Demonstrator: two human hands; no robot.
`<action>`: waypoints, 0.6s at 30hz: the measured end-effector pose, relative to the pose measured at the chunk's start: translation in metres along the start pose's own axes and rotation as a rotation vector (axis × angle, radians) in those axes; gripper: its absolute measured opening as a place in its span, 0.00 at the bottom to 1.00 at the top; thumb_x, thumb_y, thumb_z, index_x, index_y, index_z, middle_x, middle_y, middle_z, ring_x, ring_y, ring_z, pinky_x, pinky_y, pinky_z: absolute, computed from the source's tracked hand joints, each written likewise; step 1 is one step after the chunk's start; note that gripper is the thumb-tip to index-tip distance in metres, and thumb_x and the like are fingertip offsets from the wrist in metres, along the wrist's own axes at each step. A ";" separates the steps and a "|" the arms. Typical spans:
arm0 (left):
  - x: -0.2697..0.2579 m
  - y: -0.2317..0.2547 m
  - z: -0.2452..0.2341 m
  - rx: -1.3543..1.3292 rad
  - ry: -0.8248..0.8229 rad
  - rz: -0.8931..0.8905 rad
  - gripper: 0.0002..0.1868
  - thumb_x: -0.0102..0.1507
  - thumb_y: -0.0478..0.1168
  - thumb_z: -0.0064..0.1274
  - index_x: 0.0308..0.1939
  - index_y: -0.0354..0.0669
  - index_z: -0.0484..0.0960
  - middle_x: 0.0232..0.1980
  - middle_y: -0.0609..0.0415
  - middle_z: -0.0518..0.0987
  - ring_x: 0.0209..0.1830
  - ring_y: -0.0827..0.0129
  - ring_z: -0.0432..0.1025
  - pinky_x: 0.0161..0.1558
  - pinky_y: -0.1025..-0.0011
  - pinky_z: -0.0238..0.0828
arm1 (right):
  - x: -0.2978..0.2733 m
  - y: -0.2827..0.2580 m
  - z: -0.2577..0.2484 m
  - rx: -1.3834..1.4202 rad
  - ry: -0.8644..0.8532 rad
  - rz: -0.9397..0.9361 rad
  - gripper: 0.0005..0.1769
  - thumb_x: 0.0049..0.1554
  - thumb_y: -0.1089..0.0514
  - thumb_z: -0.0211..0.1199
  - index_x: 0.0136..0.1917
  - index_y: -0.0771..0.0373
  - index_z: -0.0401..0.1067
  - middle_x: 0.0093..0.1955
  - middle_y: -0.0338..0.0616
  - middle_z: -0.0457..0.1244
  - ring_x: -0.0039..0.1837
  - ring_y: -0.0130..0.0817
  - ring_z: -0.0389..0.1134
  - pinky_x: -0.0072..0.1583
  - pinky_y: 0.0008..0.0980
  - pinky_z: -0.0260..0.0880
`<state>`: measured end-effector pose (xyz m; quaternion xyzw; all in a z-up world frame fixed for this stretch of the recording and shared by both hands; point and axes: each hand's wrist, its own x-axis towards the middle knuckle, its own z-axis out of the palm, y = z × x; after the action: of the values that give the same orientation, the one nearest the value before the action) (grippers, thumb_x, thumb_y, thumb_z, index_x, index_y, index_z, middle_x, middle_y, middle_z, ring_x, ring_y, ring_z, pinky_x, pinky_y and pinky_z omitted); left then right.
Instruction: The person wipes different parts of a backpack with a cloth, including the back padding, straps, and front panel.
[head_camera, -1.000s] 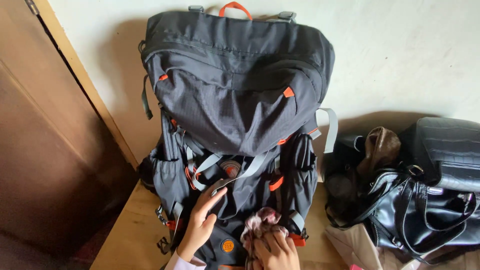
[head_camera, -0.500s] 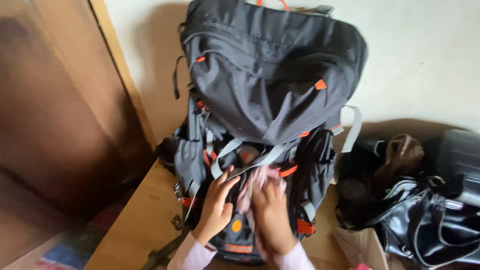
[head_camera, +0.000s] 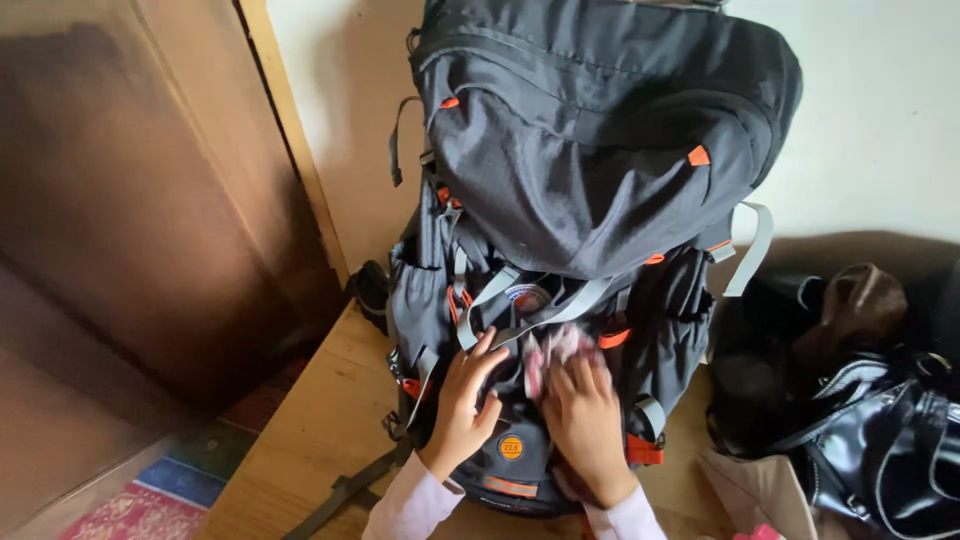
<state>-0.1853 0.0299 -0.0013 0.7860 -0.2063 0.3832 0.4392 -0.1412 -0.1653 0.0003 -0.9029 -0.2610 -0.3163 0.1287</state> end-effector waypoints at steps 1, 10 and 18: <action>-0.003 -0.002 0.001 0.025 0.001 -0.034 0.32 0.58 0.25 0.42 0.67 0.42 0.71 0.77 0.41 0.67 0.71 0.50 0.69 0.68 0.50 0.59 | -0.014 0.001 -0.004 0.081 -0.048 0.000 0.23 0.52 0.54 0.61 0.61 0.56 0.70 0.59 0.45 0.61 0.61 0.56 0.62 0.53 0.52 0.70; -0.011 -0.001 -0.009 0.052 0.097 0.059 0.20 0.68 0.26 0.41 0.63 0.40 0.75 0.73 0.38 0.69 0.75 0.45 0.66 0.72 0.53 0.60 | -0.059 0.006 -0.066 0.949 -0.096 0.175 0.18 0.50 0.58 0.66 0.55 0.62 0.79 0.55 0.46 0.67 0.55 0.37 0.70 0.58 0.32 0.66; -0.007 -0.013 -0.025 -0.041 0.176 -0.081 0.15 0.70 0.29 0.43 0.61 0.36 0.73 0.71 0.41 0.72 0.72 0.52 0.69 0.73 0.58 0.64 | -0.046 -0.063 0.011 0.164 -0.067 -0.312 0.41 0.41 0.33 0.80 0.67 0.40 0.74 0.75 0.43 0.58 0.80 0.68 0.44 0.65 0.84 0.52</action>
<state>-0.1914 0.0578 -0.0054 0.7476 -0.1428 0.4285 0.4869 -0.2012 -0.1266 -0.0328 -0.8481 -0.4269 -0.2796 0.1425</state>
